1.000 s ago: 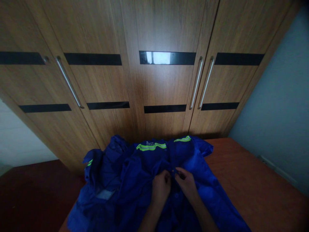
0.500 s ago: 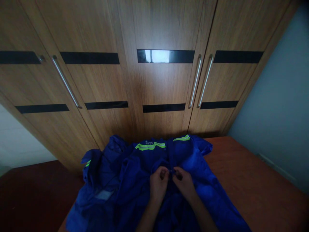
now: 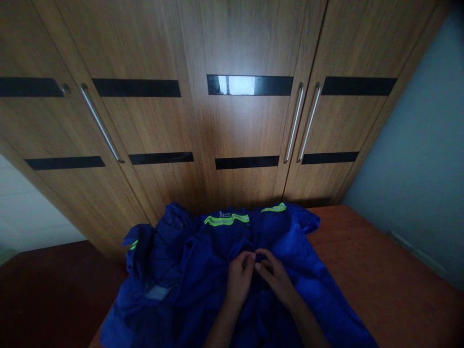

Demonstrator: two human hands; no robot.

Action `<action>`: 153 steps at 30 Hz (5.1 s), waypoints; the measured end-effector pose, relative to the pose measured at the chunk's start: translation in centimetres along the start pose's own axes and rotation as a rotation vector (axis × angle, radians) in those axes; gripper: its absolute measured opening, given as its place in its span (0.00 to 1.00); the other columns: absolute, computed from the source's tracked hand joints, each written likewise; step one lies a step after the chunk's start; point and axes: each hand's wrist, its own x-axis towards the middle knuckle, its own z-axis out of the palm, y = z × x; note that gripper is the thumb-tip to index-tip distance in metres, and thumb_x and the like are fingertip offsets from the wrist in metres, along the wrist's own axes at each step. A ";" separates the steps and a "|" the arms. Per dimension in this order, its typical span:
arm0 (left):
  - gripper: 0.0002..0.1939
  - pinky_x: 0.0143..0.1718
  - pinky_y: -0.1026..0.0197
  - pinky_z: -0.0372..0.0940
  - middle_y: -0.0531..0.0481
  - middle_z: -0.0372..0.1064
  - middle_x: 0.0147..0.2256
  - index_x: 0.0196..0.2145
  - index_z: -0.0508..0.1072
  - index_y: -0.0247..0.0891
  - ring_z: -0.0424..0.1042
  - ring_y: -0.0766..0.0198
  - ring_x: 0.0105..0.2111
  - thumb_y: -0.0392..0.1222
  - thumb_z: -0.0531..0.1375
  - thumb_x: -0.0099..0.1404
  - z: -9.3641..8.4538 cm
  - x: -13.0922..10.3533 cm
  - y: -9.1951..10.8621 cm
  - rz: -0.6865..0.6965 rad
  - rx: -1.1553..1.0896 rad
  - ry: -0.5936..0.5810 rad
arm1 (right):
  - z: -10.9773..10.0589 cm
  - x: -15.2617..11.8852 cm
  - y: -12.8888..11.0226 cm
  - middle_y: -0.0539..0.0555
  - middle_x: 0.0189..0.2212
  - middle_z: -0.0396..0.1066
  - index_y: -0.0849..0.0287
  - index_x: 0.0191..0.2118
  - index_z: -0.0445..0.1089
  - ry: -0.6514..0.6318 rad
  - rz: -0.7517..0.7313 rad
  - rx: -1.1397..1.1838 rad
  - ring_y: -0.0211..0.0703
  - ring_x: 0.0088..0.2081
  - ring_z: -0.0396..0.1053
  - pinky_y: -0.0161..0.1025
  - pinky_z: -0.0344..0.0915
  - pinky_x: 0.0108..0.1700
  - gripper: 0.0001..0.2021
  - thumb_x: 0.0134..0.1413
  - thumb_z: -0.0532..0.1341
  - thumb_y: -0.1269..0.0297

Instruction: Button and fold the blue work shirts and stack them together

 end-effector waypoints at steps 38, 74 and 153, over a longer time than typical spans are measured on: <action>0.09 0.29 0.66 0.60 0.53 0.74 0.26 0.30 0.75 0.40 0.71 0.64 0.27 0.37 0.54 0.60 0.8 -0.6 0.0 0.077 0.267 -0.081 | -1.7 1.0 2.0 0.48 0.18 0.66 0.57 0.25 0.70 0.192 0.014 -0.280 0.40 0.23 0.65 0.35 0.58 0.27 0.15 0.54 0.55 0.53; 0.11 0.40 0.51 0.67 0.35 0.74 0.41 0.39 0.75 0.35 0.74 0.45 0.42 0.38 0.58 0.59 -0.2 7.5 1.9 -0.019 1.050 -0.263 | -3.5 5.3 3.2 0.45 0.21 0.69 0.56 0.38 0.74 0.458 0.305 0.601 0.31 0.20 0.59 0.31 0.57 0.24 0.21 0.33 0.72 0.57; 0.16 0.33 0.64 0.70 0.48 0.73 0.36 0.42 0.71 0.36 0.76 0.65 0.30 0.39 0.60 0.54 1.8 5.5 -0.5 -0.033 -0.304 0.255 | -0.9 5.3 2.0 0.47 0.18 0.64 0.59 0.34 0.76 0.363 0.070 0.199 0.38 0.23 0.58 0.35 0.56 0.25 0.14 0.40 0.65 0.57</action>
